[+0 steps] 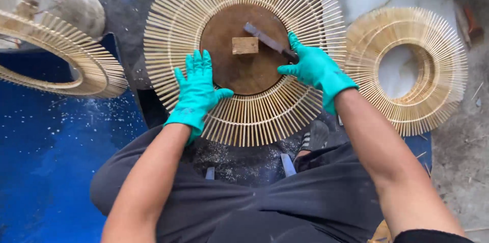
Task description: Smoothing the edges of bamboo frames using a metal file rasp.
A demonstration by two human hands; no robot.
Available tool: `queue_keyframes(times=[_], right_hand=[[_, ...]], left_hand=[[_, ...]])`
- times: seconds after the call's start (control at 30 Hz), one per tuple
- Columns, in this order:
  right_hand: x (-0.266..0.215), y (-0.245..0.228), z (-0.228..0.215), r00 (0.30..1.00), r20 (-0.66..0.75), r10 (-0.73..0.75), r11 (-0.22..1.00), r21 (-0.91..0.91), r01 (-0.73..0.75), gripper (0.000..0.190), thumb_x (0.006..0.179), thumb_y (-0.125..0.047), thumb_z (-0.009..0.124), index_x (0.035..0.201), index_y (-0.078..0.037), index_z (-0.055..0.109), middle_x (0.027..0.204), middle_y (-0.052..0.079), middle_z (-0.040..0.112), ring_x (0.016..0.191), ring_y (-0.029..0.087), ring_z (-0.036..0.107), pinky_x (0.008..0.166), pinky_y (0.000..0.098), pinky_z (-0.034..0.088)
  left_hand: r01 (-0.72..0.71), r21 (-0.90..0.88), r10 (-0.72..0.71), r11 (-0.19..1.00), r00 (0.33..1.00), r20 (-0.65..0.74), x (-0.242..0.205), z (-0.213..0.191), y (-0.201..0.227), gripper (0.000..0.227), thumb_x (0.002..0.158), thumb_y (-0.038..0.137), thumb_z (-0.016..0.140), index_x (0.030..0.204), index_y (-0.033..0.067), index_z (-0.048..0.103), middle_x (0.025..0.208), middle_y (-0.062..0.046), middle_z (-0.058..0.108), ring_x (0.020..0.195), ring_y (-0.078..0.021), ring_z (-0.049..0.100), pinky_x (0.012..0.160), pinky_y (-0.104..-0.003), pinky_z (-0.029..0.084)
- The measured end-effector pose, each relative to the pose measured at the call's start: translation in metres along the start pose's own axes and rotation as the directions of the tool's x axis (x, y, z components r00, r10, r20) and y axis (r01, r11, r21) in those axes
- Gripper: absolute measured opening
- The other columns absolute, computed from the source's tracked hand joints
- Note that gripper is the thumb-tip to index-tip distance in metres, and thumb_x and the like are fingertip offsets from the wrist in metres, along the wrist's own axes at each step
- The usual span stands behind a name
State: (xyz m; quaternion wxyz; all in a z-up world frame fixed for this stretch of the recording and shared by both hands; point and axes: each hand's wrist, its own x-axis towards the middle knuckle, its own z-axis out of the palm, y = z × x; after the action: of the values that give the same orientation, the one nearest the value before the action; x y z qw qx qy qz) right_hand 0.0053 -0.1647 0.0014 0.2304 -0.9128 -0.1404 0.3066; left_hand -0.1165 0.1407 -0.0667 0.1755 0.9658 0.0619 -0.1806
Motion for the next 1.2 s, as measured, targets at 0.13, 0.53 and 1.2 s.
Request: queue_keyframes(times=[0.13, 0.53, 1.2], right_hand=[[-0.033, -0.028, 0.011, 0.929, 0.108, 0.355, 0.876, 0.309, -0.371, 0.102, 0.083, -0.028, 0.083, 0.165, -0.032, 0.022, 0.073, 0.010, 0.057, 0.056, 0.017, 0.047, 0.049, 0.0376, 0.043], [-0.050, -0.035, 0.012, 0.977, 0.005, 0.215, 0.834, 0.520, -0.186, 0.076, 0.092, -0.029, 0.071, 0.159, -0.021, 0.037, 0.080, 0.003, 0.066, 0.056, 0.011, 0.056, 0.048, 0.0317, 0.047], [-0.219, 0.026, 0.036, 0.848, -0.347, 0.401, 0.208, 0.936, 0.285, 0.030, 0.104, -0.023, 0.057, 0.130, -0.007, 0.059, 0.094, 0.013, 0.071, 0.071, 0.019, 0.070, 0.063, 0.0365, 0.061]], left_hand=[[-0.132, 0.048, 0.133, 0.990, 0.991, -0.030, 0.016, -0.003, -0.022, 0.138, 0.068, 0.074, 0.078, 0.165, 0.0102, 0.002, 0.171, -0.021, 0.004, 0.157, -0.0414, 0.002, 0.118, -0.074, 0.002], [-0.007, 0.038, 0.005, 0.999, 0.999, 0.047, -0.023, 0.011, 0.012, 0.135, 0.071, 0.079, 0.072, 0.163, 0.0086, 0.003, 0.170, -0.019, 0.005, 0.155, -0.0453, 0.005, 0.114, -0.076, 0.004], [0.051, -0.141, -0.065, 0.989, 0.993, -0.094, -0.016, 0.026, 0.065, 0.120, 0.081, 0.077, 0.073, 0.163, 0.0125, 0.014, 0.169, -0.022, 0.003, 0.152, -0.0554, 0.001, 0.116, -0.077, 0.007]])
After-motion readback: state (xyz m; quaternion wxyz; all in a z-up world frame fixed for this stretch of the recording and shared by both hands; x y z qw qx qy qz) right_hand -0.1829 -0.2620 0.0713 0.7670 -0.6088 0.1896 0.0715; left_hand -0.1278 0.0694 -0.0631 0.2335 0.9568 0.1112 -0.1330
